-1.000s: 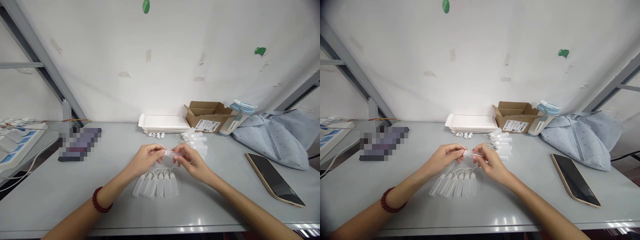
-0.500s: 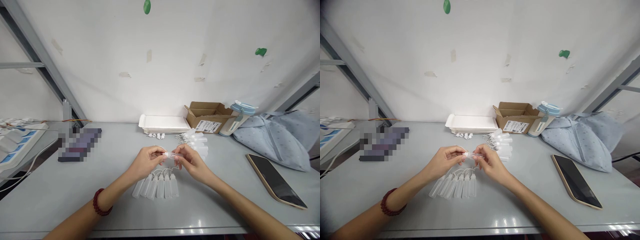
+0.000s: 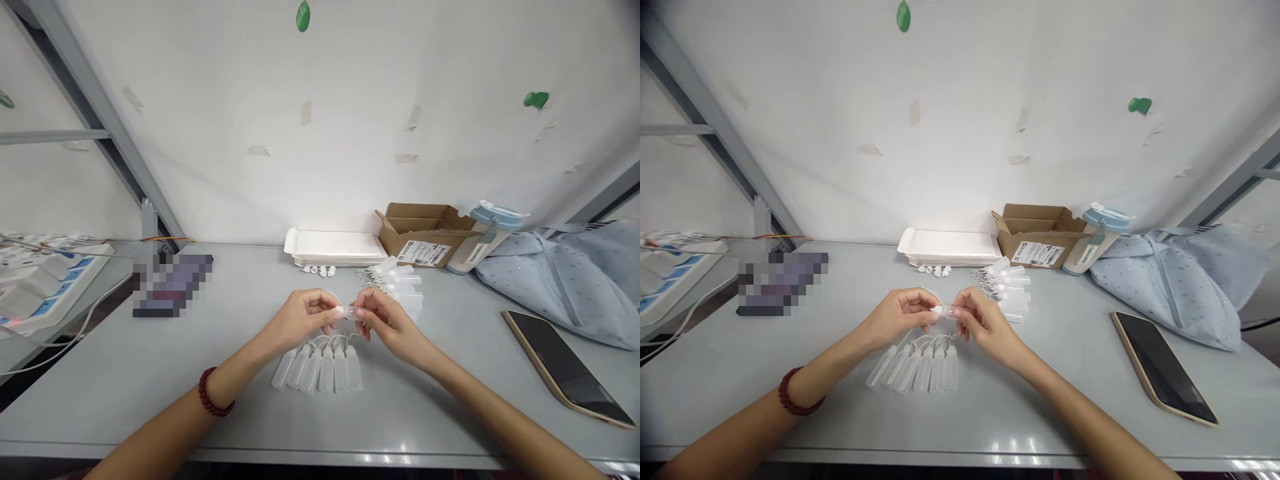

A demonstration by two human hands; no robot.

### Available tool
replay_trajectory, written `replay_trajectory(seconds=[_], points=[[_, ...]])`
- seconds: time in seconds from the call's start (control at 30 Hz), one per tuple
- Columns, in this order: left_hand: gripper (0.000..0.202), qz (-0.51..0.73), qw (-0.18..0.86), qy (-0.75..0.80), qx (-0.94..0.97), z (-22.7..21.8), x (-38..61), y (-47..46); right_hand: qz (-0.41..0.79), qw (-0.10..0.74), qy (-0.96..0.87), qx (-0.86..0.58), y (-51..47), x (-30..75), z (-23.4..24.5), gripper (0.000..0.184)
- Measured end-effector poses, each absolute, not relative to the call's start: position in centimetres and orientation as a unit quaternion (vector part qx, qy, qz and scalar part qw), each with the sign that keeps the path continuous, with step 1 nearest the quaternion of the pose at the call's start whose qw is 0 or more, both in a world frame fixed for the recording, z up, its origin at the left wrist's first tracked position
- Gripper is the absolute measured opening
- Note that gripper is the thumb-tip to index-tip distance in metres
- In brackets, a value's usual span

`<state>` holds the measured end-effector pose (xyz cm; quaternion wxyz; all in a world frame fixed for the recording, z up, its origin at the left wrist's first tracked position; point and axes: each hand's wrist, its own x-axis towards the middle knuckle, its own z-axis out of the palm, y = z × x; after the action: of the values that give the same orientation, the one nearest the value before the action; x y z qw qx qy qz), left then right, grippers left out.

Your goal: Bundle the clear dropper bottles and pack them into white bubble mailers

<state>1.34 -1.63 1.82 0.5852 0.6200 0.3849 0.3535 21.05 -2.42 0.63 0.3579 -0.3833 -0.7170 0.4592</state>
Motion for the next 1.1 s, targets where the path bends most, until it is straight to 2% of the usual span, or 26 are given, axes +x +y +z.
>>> replay_trajectory(seconds=[0.3,0.47,0.63,0.73,0.97,1.1], points=[[0.023,0.354,0.631,0.384,0.573,1.77,1.22,-1.45,0.475,0.368,-0.703,-0.379,-2.47,21.04,0.45,0.019],[0.035,0.284,0.650,0.423,0.564,2.09,1.18,-1.64,0.461,0.365,-0.711,-0.386,-2.54,20.90,0.32,0.020],[0.021,0.330,0.595,0.403,0.612,2.09,1.33,-1.84,0.442,0.352,-0.721,-0.401,-2.49,20.92,0.43,0.019],[0.025,0.342,0.578,0.410,0.617,1.95,1.45,-1.77,0.435,0.354,-0.723,-0.403,-2.45,20.97,0.58,0.017],[0.034,0.287,0.601,0.424,0.614,2.14,1.46,-1.78,0.384,0.359,-0.746,-0.409,-2.86,21.00,0.85,0.015],[0.024,0.313,0.585,0.404,0.630,2.22,1.37,-1.90,0.369,0.355,-0.753,-0.413,-2.88,21.06,1.01,0.015]])
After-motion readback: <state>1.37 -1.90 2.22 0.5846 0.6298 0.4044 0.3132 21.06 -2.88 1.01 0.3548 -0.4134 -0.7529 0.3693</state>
